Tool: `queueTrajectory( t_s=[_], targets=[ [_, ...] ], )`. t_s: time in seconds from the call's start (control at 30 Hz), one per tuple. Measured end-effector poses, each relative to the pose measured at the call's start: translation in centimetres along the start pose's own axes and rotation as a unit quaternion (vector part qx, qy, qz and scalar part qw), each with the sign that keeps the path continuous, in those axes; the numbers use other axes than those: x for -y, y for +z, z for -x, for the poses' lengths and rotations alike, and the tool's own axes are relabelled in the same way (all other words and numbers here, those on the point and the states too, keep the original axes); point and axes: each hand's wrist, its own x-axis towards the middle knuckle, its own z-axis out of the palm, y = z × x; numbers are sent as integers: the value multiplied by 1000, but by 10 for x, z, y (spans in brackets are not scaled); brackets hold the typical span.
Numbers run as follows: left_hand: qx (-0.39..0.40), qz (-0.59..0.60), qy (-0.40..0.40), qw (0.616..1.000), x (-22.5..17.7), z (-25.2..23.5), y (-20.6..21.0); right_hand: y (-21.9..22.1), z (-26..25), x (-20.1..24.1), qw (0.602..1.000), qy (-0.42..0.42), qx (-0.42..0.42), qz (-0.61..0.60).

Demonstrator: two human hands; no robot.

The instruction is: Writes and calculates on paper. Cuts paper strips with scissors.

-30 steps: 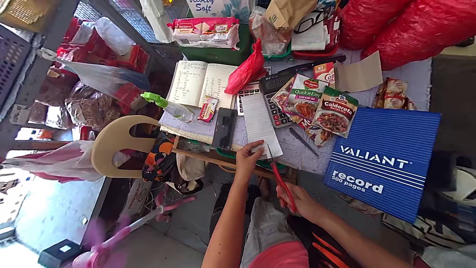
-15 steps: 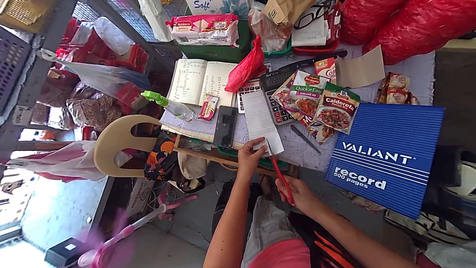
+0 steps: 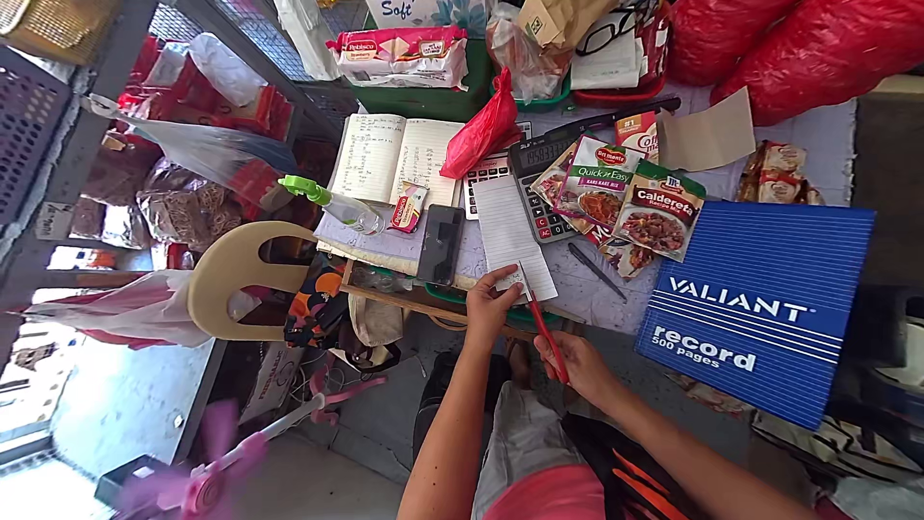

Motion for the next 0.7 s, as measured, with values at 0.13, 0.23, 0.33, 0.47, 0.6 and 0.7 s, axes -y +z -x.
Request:
queueTrajectory(
  t_s=[0.13, 0.23, 0.33, 0.47, 0.6, 0.7],
  targets=[
    [0, 4, 1, 1000, 1, 0, 0, 1, 0, -4, 1000, -16, -14, 3],
    [-1, 6, 0, 1000, 3, 0, 0, 2, 2, -4, 1000, -12, -25, 7],
    [2, 5, 3, 1000, 3, 0, 0, 2, 1, -4, 1000, -12, -24, 4],
    [1, 7, -5, 1000, 2, 1, 2, 2, -6, -3, 999, -14, -27, -13],
    [1, 1, 1, 1000, 4, 1, 1, 2, -8, -1, 999, -20, -28, 8],
    [5, -8, 6, 1000, 5, 1, 0, 2, -8, -2, 999, -25, -30, 28]
  ],
)
